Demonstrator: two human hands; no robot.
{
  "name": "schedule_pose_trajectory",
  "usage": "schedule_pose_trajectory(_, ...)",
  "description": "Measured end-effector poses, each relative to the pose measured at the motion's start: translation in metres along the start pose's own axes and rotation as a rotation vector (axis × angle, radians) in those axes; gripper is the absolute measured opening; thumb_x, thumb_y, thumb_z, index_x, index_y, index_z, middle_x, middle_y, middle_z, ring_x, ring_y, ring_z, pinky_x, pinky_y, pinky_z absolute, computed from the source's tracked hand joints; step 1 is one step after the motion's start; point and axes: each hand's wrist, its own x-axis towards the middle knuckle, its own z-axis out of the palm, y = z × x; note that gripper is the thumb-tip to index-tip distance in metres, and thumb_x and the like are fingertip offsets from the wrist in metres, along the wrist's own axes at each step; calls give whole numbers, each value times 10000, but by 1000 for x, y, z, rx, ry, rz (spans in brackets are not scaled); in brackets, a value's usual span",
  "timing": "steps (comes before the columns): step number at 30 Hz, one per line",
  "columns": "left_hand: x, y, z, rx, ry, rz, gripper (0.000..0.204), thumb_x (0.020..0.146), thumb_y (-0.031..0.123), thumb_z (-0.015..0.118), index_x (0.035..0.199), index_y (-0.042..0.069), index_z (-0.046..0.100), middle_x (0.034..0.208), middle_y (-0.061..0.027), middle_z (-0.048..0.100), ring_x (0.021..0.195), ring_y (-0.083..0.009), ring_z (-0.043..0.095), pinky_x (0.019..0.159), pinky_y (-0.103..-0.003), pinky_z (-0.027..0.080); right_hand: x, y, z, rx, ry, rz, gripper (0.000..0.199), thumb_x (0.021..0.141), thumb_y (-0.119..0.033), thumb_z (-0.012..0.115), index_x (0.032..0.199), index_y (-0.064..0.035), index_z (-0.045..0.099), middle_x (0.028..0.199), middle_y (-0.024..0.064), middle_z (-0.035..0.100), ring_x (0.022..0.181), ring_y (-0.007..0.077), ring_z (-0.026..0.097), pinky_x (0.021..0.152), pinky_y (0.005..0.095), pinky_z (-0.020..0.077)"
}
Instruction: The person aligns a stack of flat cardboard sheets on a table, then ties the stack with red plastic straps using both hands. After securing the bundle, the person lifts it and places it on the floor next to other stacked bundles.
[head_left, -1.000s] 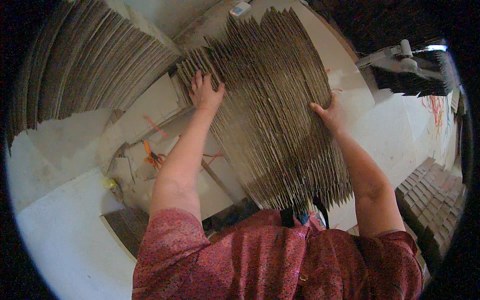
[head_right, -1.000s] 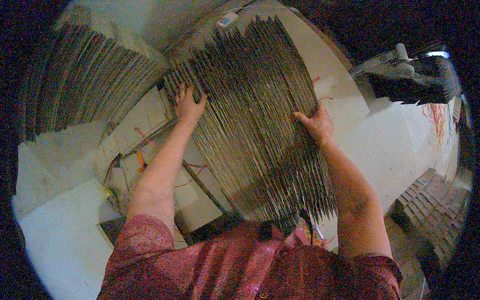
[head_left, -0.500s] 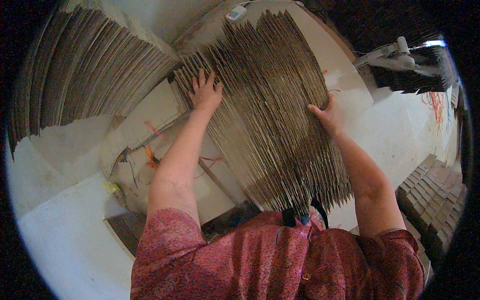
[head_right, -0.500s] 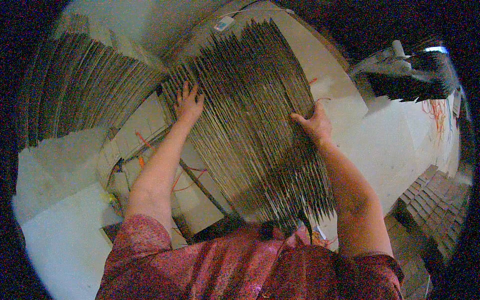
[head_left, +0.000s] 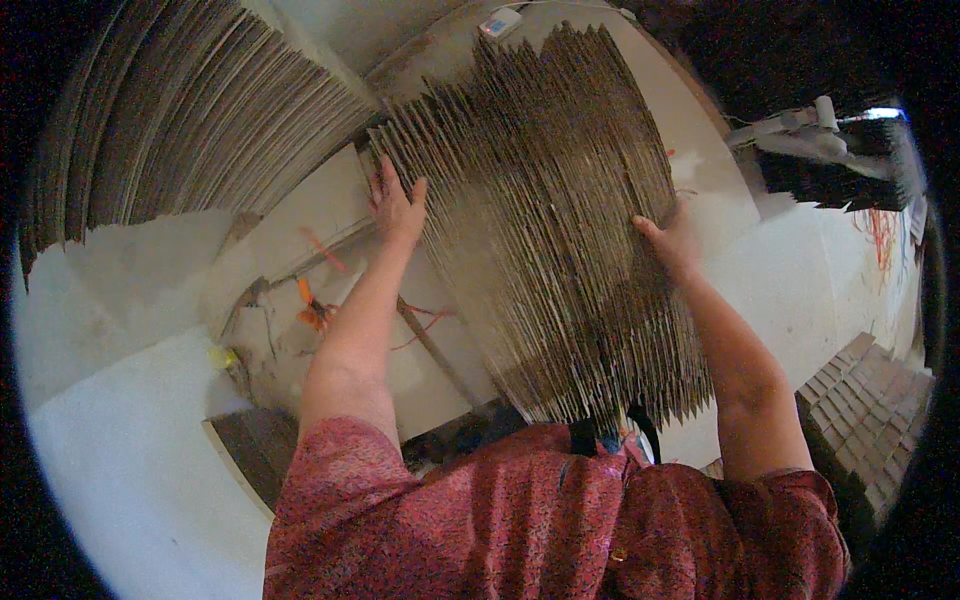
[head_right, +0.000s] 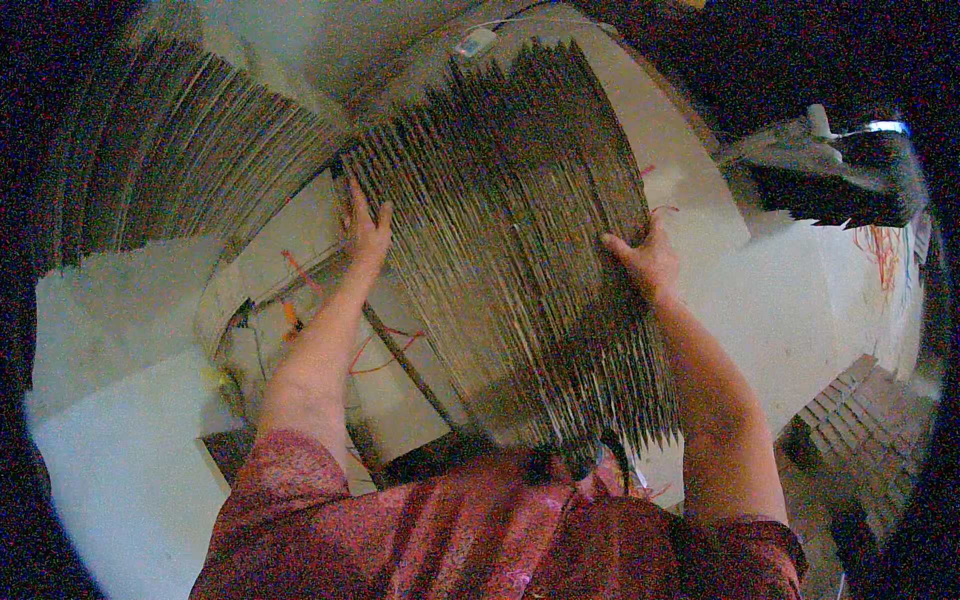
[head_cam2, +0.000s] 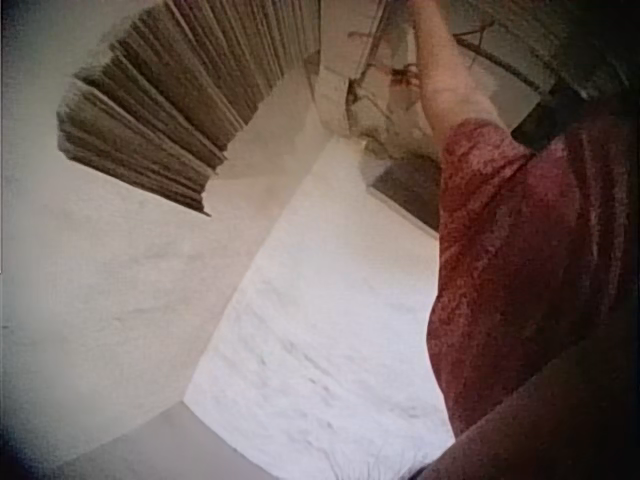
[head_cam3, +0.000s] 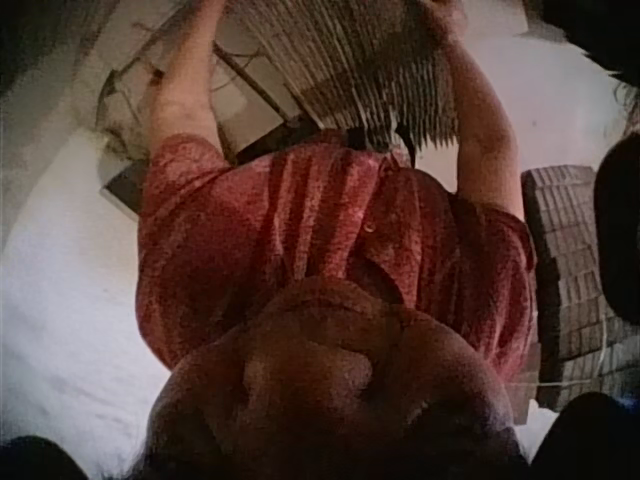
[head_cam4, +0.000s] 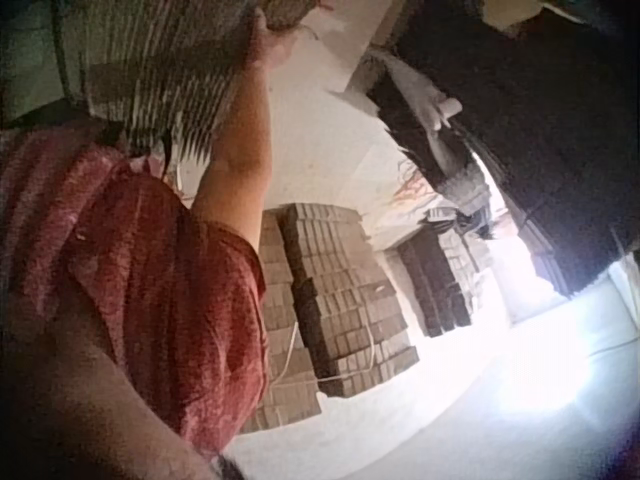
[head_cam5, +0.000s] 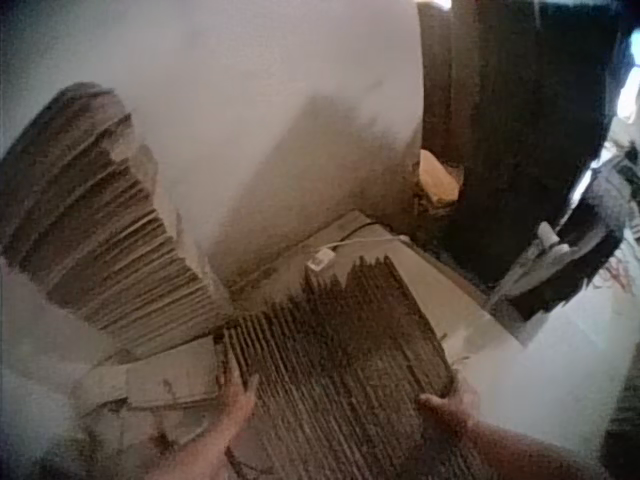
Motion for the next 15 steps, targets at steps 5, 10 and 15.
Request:
schedule_pose_trajectory(5, -4, -11, -16, 201, -152, -83, 653, 913, 493, 356, 1444, 206, 106, 1459, -59, 268, 1353, -309, 188, 1069, -531, 132, -6, -6, -7, -31, 25, -6, 776, 638, -501, 740, 1222, -102, 419, 1062, 142, 626, 963, 336, 603, 835, 417, 456)
schedule_pose_trajectory(10, 0, -10, -22, 305, -201, -65, 535, 923, 496, 323, 1391, 238, 315, 1456, -13, 277, 1335, -309, 233, 1074, -518, 148, -11, -29, -18, -14, -26, 7, 772, 640, -459, 757, 1230, -90, 422, 1058, 146, 627, 975, 325, 601, 841, 408, 456)
schedule_pose_trajectory(15, 11, 5, -28, 263, -190, -96, 482, 902, 436, 431, 1333, 222, 416, 1443, -19, 290, 1304, -325, 281, 1059, -489, 231, -13, -31, -18, -50, 9, -9, 760, 647, -453, 754, 1227, -84, 431, 1054, 149, 627, 972, 320, 601, 842, 406, 454)
